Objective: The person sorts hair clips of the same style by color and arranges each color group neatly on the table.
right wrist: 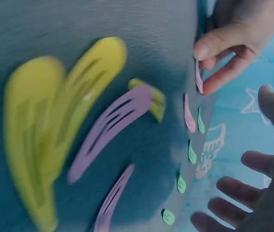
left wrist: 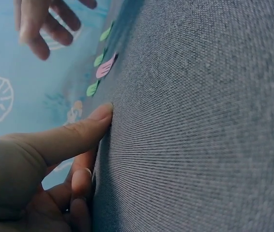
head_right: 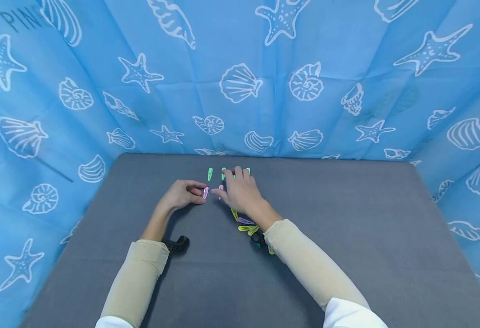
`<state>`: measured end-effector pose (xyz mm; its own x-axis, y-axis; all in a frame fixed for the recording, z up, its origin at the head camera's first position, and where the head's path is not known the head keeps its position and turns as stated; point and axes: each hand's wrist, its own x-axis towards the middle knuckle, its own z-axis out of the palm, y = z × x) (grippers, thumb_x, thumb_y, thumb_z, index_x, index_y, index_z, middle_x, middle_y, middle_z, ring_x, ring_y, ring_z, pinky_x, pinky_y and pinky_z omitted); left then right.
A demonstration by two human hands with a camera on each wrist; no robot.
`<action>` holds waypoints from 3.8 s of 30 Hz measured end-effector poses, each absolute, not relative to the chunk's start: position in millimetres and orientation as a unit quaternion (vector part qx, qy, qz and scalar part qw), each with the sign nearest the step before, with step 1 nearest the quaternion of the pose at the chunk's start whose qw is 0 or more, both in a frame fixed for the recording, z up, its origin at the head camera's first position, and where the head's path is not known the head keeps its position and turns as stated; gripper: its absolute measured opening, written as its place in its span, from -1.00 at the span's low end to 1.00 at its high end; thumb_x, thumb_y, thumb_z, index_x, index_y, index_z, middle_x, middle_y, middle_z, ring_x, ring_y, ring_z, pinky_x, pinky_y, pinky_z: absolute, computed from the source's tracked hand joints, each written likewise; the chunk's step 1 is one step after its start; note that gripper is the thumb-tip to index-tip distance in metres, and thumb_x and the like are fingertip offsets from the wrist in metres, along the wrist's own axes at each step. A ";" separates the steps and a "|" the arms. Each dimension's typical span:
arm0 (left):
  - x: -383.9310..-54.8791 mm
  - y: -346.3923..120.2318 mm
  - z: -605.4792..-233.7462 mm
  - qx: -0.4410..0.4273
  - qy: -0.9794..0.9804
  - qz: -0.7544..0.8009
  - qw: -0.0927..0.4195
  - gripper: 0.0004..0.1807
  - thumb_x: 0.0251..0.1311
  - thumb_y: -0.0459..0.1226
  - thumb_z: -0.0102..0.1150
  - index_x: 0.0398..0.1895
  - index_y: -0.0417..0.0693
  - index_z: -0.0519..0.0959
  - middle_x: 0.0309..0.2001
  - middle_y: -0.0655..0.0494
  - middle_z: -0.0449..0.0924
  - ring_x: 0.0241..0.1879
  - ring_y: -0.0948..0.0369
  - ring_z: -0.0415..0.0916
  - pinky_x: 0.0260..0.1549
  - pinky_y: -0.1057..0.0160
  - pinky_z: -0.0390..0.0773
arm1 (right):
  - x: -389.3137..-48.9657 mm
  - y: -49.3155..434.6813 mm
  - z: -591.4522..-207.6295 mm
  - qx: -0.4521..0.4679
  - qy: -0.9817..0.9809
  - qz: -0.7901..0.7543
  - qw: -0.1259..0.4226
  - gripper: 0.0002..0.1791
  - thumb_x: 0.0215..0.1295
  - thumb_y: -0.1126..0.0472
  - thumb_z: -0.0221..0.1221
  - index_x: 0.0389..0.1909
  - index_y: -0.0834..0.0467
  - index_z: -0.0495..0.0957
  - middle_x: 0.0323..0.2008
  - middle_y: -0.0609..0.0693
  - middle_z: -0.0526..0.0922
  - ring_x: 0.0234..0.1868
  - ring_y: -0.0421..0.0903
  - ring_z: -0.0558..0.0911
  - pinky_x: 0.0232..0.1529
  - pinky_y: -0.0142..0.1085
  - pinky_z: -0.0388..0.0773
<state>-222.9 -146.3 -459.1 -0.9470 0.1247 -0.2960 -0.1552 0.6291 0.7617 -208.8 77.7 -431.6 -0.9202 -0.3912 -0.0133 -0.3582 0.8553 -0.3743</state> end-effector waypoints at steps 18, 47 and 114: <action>-223.1 -147.5 -461.3 -0.013 0.885 0.436 0.164 -0.48 0.04 -0.32 0.56 0.14 0.02 0.69 -0.20 0.03 0.66 -0.17 0.12 0.51 -0.08 0.15 0.43 | -173.3 141.6 -461.2 -0.253 0.957 -0.145 0.014 -0.09 0.44 -0.33 0.07 0.63 0.00 0.03 0.64 0.24 -0.08 0.63 0.34 -0.06 0.50 0.39 -0.07; -222.2 -148.1 -461.4 -0.009 0.883 0.441 0.163 -0.49 0.04 -0.33 0.55 0.13 0.05 0.70 -0.24 0.06 0.62 -0.21 0.11 0.47 -0.11 0.16 0.39 | -159.9 179.1 -465.4 -0.181 0.943 -0.273 0.057 -0.78 0.30 0.09 0.38 -0.16 0.08 0.61 0.08 0.23 0.42 0.08 0.20 0.33 0.04 0.06 0.29; -220.0 -145.7 -467.4 0.004 0.882 0.442 0.164 -0.50 0.09 -0.30 0.53 0.15 0.07 0.69 -0.20 0.05 0.64 -0.22 0.14 0.49 -0.13 0.18 0.42 | -227.2 102.6 -458.5 -0.126 0.942 -0.304 0.062 -0.71 0.43 0.15 0.23 0.06 0.18 0.68 -0.23 0.07 0.70 -0.27 -0.06 0.60 -0.22 -0.20 0.49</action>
<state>-220.0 -145.7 -467.4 -0.9460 0.1519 -0.2863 -0.1384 0.6095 0.7806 -227.2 102.6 -458.5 -0.9607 -0.2746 -0.0396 -0.1997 0.7835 -0.5884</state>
